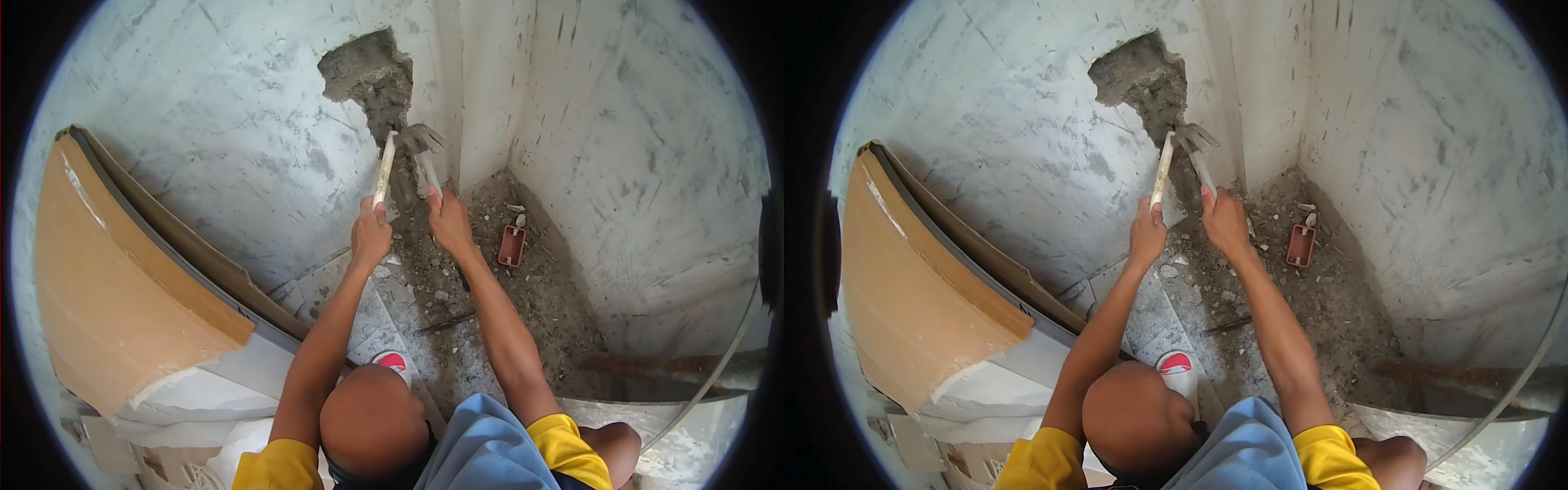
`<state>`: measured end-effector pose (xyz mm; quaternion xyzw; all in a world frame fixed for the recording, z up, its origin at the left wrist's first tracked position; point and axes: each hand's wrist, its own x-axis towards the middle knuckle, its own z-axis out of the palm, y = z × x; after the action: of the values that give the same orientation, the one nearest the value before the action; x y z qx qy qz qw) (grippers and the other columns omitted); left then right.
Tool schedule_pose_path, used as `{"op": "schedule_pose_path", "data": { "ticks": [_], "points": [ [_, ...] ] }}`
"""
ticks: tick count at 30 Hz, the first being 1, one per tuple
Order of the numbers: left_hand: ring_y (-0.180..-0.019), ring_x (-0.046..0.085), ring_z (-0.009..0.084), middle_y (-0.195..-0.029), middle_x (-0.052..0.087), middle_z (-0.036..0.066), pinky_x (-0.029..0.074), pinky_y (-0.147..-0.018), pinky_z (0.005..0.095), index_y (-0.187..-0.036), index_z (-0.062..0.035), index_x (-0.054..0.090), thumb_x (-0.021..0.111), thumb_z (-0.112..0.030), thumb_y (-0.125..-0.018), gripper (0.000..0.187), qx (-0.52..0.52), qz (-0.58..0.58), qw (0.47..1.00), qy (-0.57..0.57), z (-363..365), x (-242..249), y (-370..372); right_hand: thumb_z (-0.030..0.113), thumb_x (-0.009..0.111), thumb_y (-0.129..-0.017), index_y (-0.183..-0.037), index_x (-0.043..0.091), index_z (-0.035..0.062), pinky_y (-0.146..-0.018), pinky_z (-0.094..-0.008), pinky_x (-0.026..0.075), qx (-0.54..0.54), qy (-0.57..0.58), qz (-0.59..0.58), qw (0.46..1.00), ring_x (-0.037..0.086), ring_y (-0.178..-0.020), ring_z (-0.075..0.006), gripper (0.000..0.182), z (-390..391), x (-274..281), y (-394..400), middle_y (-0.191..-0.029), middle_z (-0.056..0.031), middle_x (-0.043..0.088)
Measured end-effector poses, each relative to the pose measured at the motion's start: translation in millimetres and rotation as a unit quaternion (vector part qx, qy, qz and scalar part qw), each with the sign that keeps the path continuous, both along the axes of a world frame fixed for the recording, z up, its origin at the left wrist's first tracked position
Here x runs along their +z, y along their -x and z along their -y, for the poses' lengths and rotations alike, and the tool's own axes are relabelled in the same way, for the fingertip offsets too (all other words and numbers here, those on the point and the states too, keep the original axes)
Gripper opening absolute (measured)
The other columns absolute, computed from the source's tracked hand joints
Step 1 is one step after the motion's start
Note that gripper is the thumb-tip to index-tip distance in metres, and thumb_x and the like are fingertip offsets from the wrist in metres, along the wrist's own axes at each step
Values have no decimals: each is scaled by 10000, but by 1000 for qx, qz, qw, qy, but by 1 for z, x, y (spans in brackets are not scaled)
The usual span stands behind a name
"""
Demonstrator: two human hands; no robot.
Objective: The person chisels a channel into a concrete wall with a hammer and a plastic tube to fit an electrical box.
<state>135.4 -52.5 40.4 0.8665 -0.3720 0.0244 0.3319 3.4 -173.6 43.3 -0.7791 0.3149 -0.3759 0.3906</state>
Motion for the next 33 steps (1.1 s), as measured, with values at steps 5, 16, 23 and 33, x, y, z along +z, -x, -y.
{"op": "schedule_pose_path", "data": {
  "ticks": [5, 16, 23, 33],
  "points": [
    [-520, 392, 44, -673, 418, -54, 346, -434, 203, -1211, -90, 507, 374, -328, -1054, 315, -23, -631, 749, 202, -6, 50, 38, 507, 392, -1026, -844, 573, -51, -633, -494, 445, 13, -91, 48, 995, 602, -678, -457, 614, -14, 2, 22, -681, -256, 585],
    [-820, 627, 474, -879, 667, 238, 474, -714, 542, -1318, -96, 489, 449, -230, -1019, 330, 4, 6, 999, 38, -14, 93, 44, 586, 363, -1016, -906, 540, 25, -380, -255, 358, 89, -244, 191, 946, 452, -425, -91, 598, -9, 34, 47, -584, 0, 468],
    [-824, 627, 492, -881, 669, 259, 473, -731, 564, -1350, -109, 490, 444, -244, -1019, 361, 52, 3, 997, 62, -5, 79, 25, 583, 356, -1019, -905, 539, 15, -384, -247, 359, 96, -163, 191, 963, 450, -420, -92, 608, -4, 65, 46, -586, -8, 484],
    [-593, 595, 327, -775, 627, 153, 483, -576, 430, -1288, -46, 493, 444, -285, -1038, 349, 3, -65, 989, 132, 1, 71, 10, 494, 406, -1021, -866, 571, -48, -586, -466, 455, 19, 28, 75, 997, 593, -698, -501, 587, 1, 81, -9, -698, -269, 603]
  ]
}}
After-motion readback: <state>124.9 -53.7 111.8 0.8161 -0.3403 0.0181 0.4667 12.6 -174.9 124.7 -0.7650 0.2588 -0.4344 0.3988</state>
